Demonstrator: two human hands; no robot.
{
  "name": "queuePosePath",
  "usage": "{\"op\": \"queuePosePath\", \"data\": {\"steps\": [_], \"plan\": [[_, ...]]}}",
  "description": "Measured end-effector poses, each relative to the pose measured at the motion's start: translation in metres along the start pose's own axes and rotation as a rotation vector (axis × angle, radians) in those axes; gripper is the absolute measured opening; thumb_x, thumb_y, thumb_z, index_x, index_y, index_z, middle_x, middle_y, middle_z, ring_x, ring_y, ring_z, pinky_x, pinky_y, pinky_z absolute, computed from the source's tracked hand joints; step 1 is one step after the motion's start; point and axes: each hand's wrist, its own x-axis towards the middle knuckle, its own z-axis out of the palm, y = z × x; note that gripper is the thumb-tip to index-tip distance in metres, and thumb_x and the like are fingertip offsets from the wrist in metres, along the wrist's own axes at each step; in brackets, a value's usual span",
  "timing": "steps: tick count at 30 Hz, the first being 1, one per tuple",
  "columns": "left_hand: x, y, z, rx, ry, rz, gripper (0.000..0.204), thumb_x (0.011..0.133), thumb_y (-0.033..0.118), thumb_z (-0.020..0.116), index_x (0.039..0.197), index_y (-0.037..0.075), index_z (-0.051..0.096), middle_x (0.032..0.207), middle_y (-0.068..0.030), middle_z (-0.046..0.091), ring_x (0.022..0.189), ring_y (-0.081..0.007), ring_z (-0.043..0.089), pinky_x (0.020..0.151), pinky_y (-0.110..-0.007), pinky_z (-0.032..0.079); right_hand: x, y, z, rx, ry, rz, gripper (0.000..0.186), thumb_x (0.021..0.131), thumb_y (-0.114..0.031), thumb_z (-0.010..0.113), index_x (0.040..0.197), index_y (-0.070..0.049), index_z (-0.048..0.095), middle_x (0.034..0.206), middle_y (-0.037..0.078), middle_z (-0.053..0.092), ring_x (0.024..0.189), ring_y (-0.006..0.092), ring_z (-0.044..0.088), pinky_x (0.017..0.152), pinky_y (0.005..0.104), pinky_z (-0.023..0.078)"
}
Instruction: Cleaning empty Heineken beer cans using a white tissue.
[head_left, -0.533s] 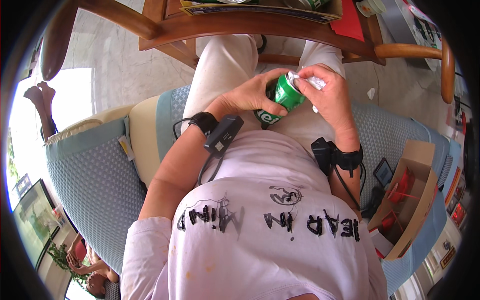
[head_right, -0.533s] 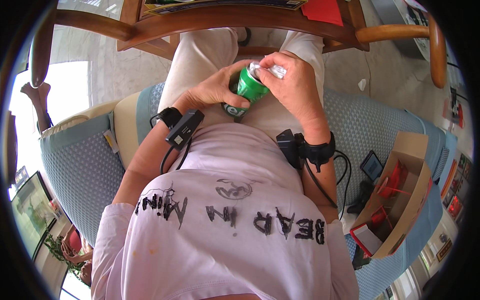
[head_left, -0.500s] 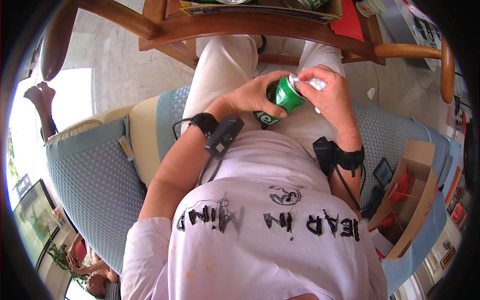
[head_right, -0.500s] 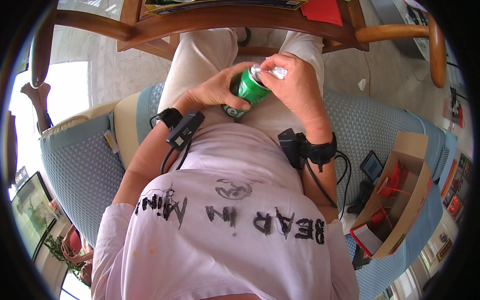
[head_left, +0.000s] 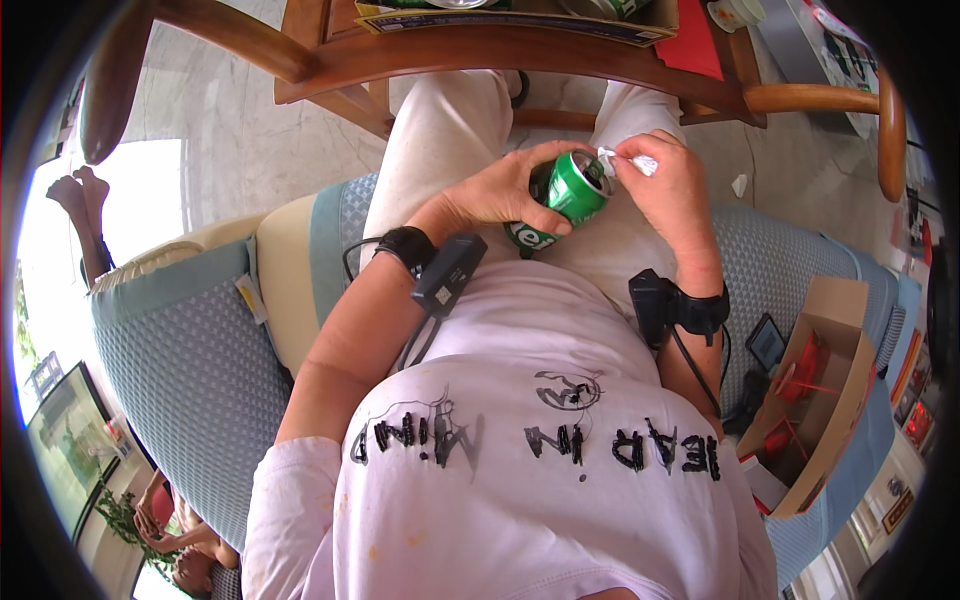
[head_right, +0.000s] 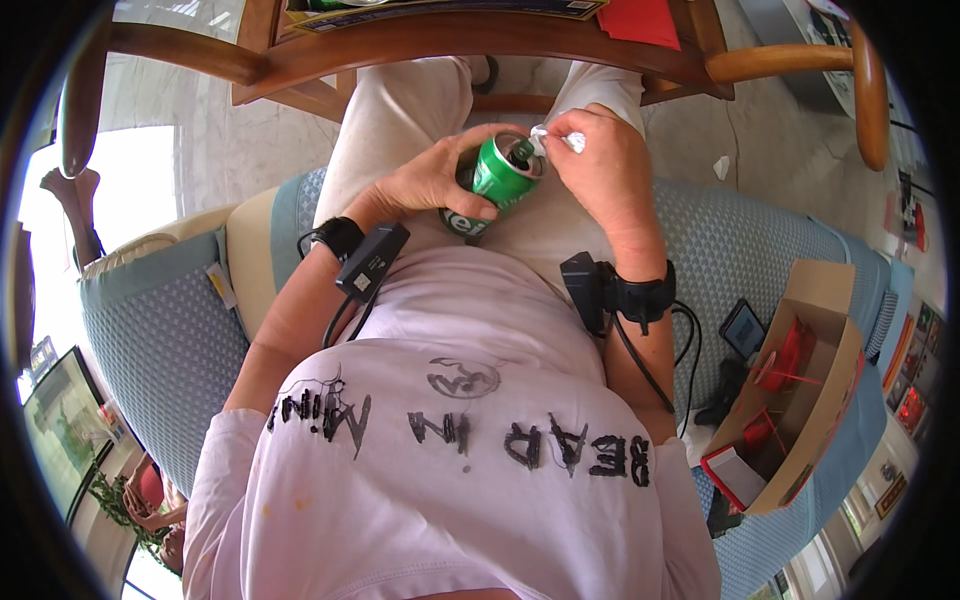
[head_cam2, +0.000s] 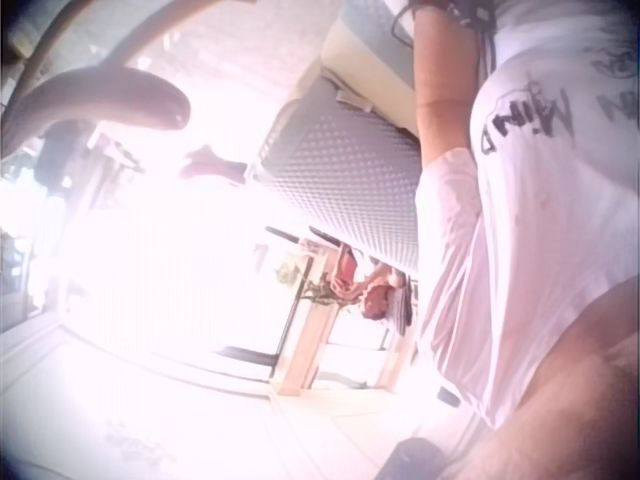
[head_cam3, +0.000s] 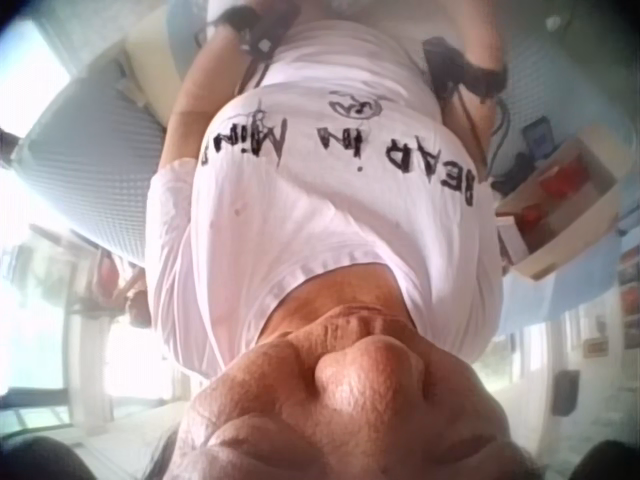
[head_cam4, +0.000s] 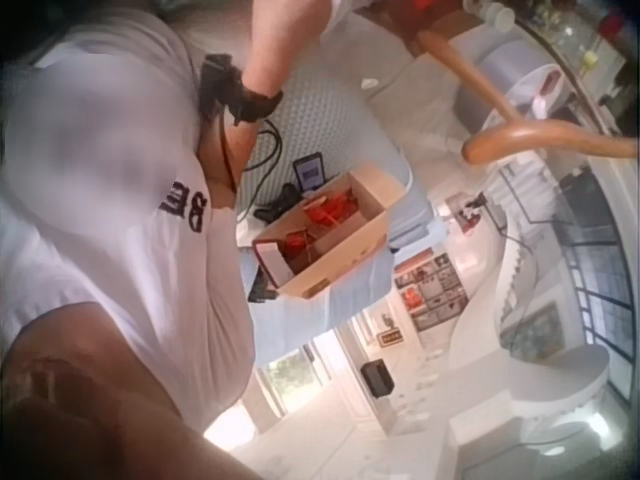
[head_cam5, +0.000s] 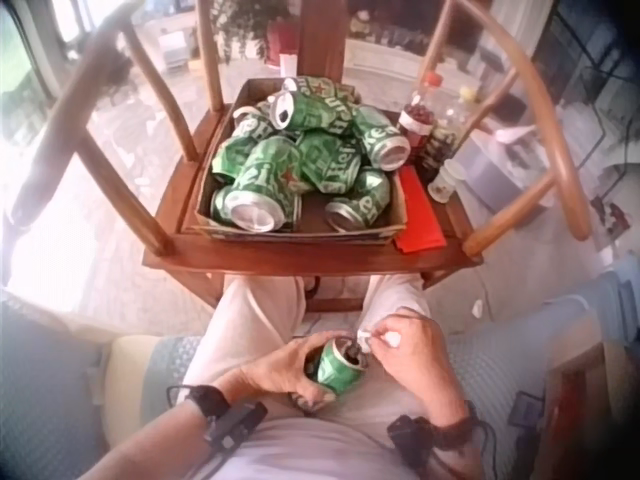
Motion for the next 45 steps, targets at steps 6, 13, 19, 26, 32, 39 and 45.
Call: {"op": "queuePosePath", "data": {"steps": [6,13,19,26,32,39,45], "plan": [[-0.002,0.001,0.001,-0.146,0.066,0.046,0.086,0.060,0.015,0.082,0.136,0.007,0.044,0.117,-0.0065,0.058,0.108,-0.0177,0.053,0.098,-0.027,0.039,0.000,-0.009,-0.008,0.084,0.025,-0.046,0.010,0.075,-0.012,0.069,0.080,-0.004,0.068,0.080,0.011,0.065,0.074,0.0306,0.063,0.067,0.0373,0.049],[0.001,-0.003,-0.001,-0.005,0.024,0.004,0.088,0.061,0.013,0.081,0.139,0.008,0.040,0.124,-0.0044,0.053,0.115,-0.0165,0.047,0.102,-0.028,0.035,-0.004,-0.010,-0.022,0.209,-0.224,-0.051,0.012,0.077,-0.012,0.070,0.082,-0.002,0.067,0.079,0.010,0.064,0.072,0.0257,0.063,0.066,0.0344,0.049],[0.000,-0.009,0.001,-0.084,0.076,0.047,0.090,0.059,0.021,0.085,0.136,0.003,0.042,0.119,-0.0095,0.057,0.111,-0.0193,0.052,0.100,-0.028,0.037,-0.001,-0.022,-0.005,0.384,-0.073,-0.035,0.013,0.080,-0.011,0.069,0.085,0.000,0.066,0.080,0.009,0.064,0.073,0.0228,0.063,0.066,0.0319,0.049],[-0.002,-0.005,-0.002,0.026,0.104,0.031,0.087,0.064,0.020,0.084,0.136,0.001,0.039,0.117,-0.0069,0.055,0.111,-0.0163,0.050,0.098,-0.028,0.039,-0.002,-0.022,-0.009,0.322,-0.099,-0.112,0.009,0.080,-0.007,0.068,0.086,0.000,0.066,0.083,0.009,0.063,0.074,0.0240,0.062,0.066,0.0318,0.049],[-0.002,-0.011,-0.006,-0.507,0.249,-0.081,0.060,0.089,0.042,0.062,0.131,0.004,0.042,0.122,-0.0109,0.055,0.109,-0.0196,0.055,0.094,-0.034,0.046,-0.003,-0.027,-0.005,0.327,-0.057,-0.208,0.012,0.076,-0.007,0.071,0.086,-0.003,0.066,0.081,0.007,0.063,0.073,0.0218,0.062,0.066,0.0306,0.049],[0.002,-0.013,-0.006,-0.756,0.296,-0.011,0.045,0.092,0.027,0.059,0.128,0.003,0.046,0.119,-0.0120,0.057,0.109,-0.0202,0.056,0.096,-0.036,0.045,0.001,-0.026,0.013,0.235,0.121,-0.190,0.010,0.076,-0.005,0.069,0.085,-0.005,0.064,0.082,0.007,0.062,0.074,0.0256,0.063,0.066,0.0327,0.050],[0.001,-0.013,-0.014,-0.887,0.346,-0.121,0.038,0.088,0.017,0.064,0.118,-0.002,0.052,0.105,-0.0110,0.064,0.093,-0.0208,0.065,0.087,-0.034,0.053,-0.007,-0.037,0.014,0.260,-0.100,-0.284,0.010,0.075,-0.007,0.070,0.083,-0.005,0.063,0.082,0.006,0.062,0.075,0.0262,0.063,0.066,0.0341,0.050]]}}
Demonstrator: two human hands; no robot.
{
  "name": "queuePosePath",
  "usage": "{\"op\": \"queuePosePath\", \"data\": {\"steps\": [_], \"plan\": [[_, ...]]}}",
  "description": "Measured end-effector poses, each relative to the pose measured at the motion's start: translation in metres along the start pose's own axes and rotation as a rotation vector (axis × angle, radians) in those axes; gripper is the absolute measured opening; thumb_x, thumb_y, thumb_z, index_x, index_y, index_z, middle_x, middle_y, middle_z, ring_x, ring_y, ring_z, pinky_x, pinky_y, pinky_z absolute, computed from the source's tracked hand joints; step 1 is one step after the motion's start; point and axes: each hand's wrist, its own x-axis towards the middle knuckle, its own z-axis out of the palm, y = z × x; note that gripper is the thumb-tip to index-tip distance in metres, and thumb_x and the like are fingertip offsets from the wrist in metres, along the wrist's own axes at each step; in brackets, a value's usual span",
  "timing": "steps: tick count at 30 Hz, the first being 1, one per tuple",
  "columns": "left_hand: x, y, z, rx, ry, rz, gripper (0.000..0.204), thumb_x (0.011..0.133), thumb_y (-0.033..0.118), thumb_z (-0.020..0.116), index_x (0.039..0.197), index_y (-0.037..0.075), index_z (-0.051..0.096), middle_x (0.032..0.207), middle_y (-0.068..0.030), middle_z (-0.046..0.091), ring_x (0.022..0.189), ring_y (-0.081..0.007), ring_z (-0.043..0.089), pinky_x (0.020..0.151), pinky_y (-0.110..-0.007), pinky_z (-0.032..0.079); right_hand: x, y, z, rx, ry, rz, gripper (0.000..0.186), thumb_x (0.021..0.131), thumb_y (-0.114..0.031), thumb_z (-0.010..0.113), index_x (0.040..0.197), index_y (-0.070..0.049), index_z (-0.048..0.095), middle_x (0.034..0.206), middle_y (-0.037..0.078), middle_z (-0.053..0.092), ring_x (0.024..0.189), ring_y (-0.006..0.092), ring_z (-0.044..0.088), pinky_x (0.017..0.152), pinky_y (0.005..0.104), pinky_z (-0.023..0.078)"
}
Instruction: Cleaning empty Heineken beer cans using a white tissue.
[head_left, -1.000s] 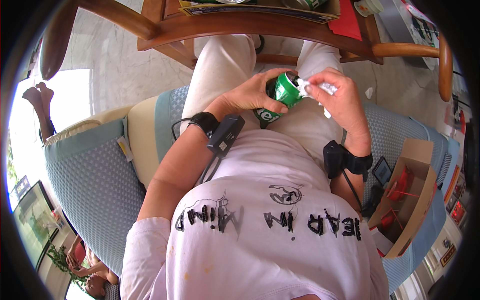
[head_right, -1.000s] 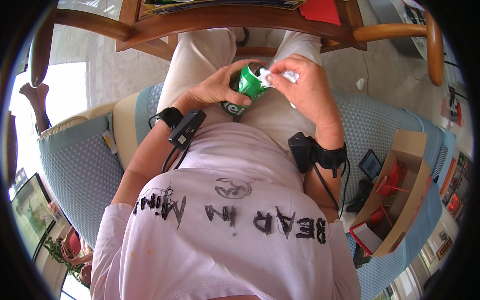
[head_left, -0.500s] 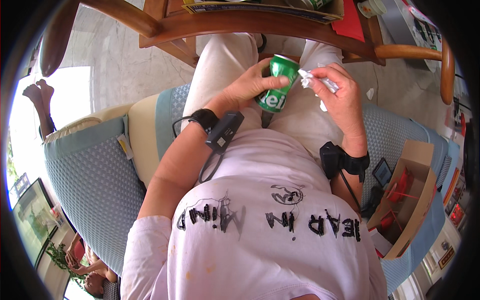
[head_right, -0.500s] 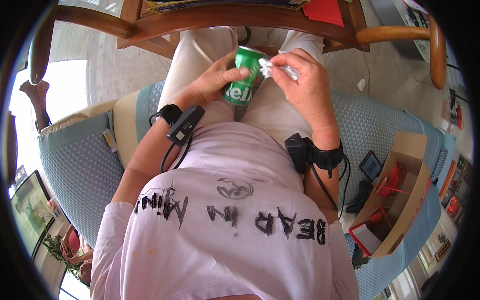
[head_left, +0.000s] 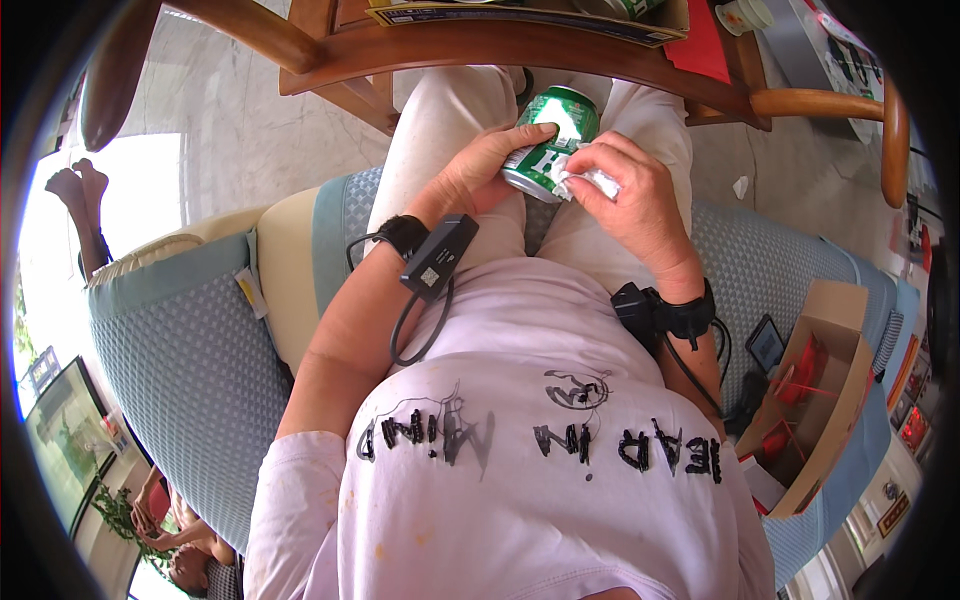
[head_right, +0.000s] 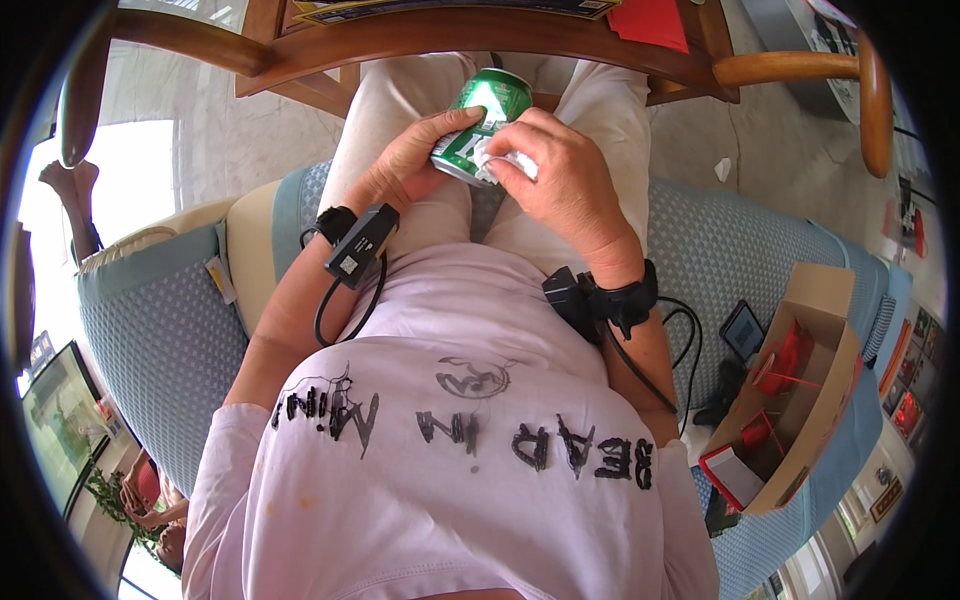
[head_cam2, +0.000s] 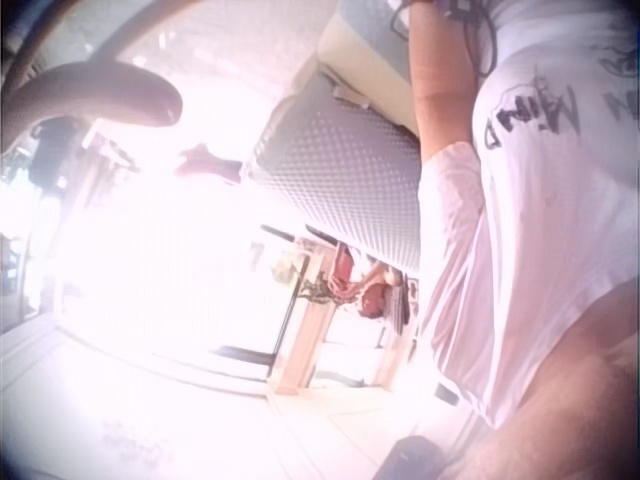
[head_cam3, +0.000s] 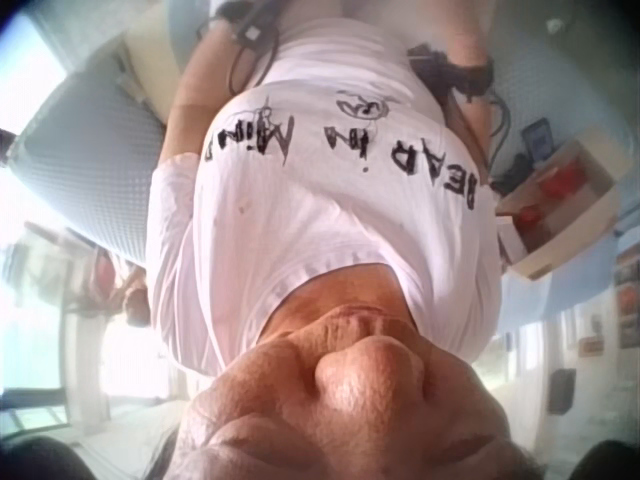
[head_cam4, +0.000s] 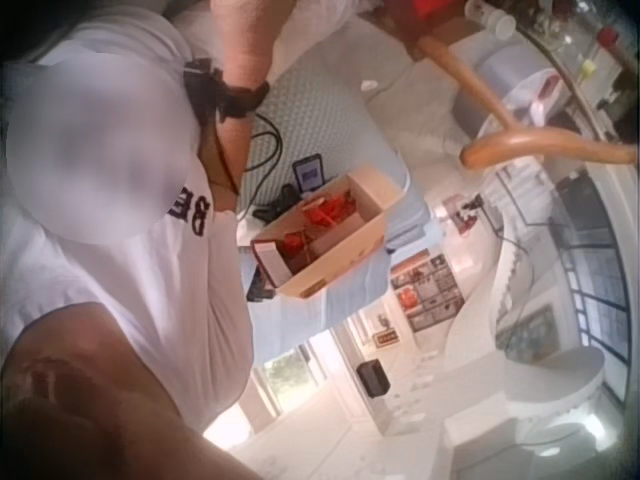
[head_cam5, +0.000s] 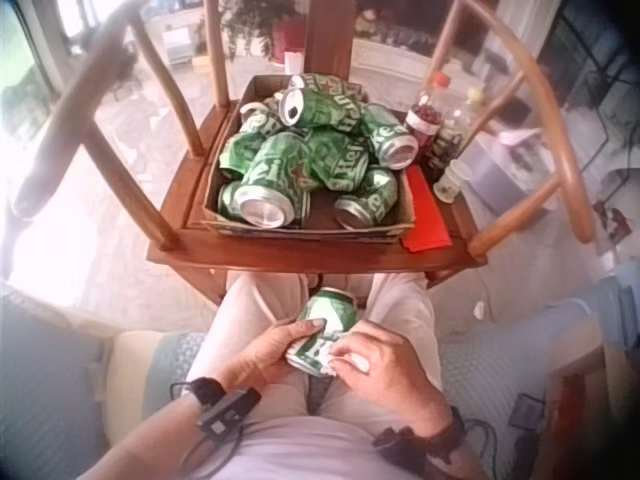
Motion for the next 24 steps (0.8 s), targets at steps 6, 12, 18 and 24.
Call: {"op": "queuePosePath", "data": {"steps": [6,12,18,24], "plan": [[0.002,-0.003,0.001,-0.018,0.008,-0.025,0.034,0.088,0.017,0.064,0.114,-0.001,0.054,0.104,-0.0113,0.064,0.093,-0.0210,0.064,0.085,-0.034,0.053,0.003,0.005,-0.002,-0.032,0.099,0.020,0.011,0.075,-0.007,0.071,0.083,-0.007,0.064,0.082,0.006,0.060,0.073,0.0258,0.061,0.065,0.0336,0.049],[0.003,-0.002,0.000,-0.030,-0.015,-0.093,0.034,0.090,0.021,0.059,0.116,0.000,0.053,0.106,-0.0140,0.063,0.094,-0.0249,0.064,0.086,-0.041,0.054,0.005,0.005,0.006,-0.035,0.088,-0.003,0.012,0.075,-0.010,0.072,0.084,-0.008,0.064,0.082,0.005,0.060,0.073,0.0254,0.062,0.065,0.0337,0.050],[0.005,-0.002,0.000,-0.057,0.050,-0.113,0.028,0.093,0.023,0.054,0.113,0.002,0.054,0.108,-0.0119,0.063,0.093,-0.0237,0.063,0.083,-0.041,0.054,0.003,-0.003,0.013,-0.006,0.041,-0.104,0.014,0.073,-0.007,0.071,0.085,-0.010,0.066,0.085,0.005,0.060,0.075,0.0244,0.062,0.066,0.0330,0.052],[0.000,0.004,0.010,-0.108,0.120,-0.123,0.033,0.099,0.031,0.042,0.116,0.005,0.053,0.107,-0.0099,0.063,0.097,-0.0224,0.063,0.082,-0.045,0.055,0.004,0.004,0.017,-0.376,0.132,-0.332,0.019,0.066,-0.008,0.072,0.084,-0.009,0.065,0.083,0.003,0.055,0.075,0.0204,0.059,0.063,0.0322,0.051]]}}
